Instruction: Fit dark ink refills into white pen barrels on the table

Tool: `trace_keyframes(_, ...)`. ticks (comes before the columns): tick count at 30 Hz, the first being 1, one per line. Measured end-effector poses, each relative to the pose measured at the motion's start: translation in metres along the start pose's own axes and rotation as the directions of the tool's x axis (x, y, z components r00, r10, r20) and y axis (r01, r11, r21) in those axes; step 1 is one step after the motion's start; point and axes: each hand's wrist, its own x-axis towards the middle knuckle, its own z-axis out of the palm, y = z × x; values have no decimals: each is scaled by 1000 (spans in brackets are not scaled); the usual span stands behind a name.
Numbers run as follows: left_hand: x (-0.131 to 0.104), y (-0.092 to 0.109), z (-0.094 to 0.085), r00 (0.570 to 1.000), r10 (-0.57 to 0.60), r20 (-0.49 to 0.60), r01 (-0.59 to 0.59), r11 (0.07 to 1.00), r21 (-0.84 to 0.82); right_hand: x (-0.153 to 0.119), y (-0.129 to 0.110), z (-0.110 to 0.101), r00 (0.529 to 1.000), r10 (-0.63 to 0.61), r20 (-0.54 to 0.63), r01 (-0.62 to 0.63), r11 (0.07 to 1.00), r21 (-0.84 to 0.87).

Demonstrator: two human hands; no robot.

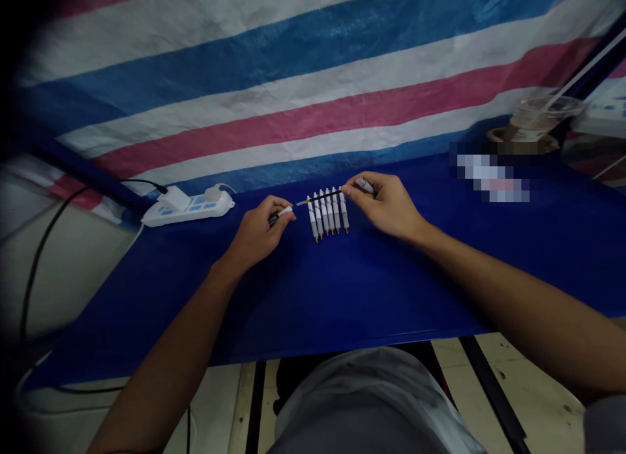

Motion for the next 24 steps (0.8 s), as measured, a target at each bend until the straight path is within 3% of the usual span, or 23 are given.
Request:
trace_keyframes(10, -2, 7, 6, 994, 114, -5, -114, 993, 11, -2, 1, 4, 998, 13, 56, -13, 1000, -10)
trace_keyframes(18, -5, 14, 17, 960, 258, 108, -263, 964, 31, -12, -5, 15, 947, 32, 320, -36, 999, 7)
trace_keyframes(24, -4, 9, 10, 971, 206, 118, -216, 974, 73, -6, 0, 0, 969, 8, 246, 0, 999, -33)
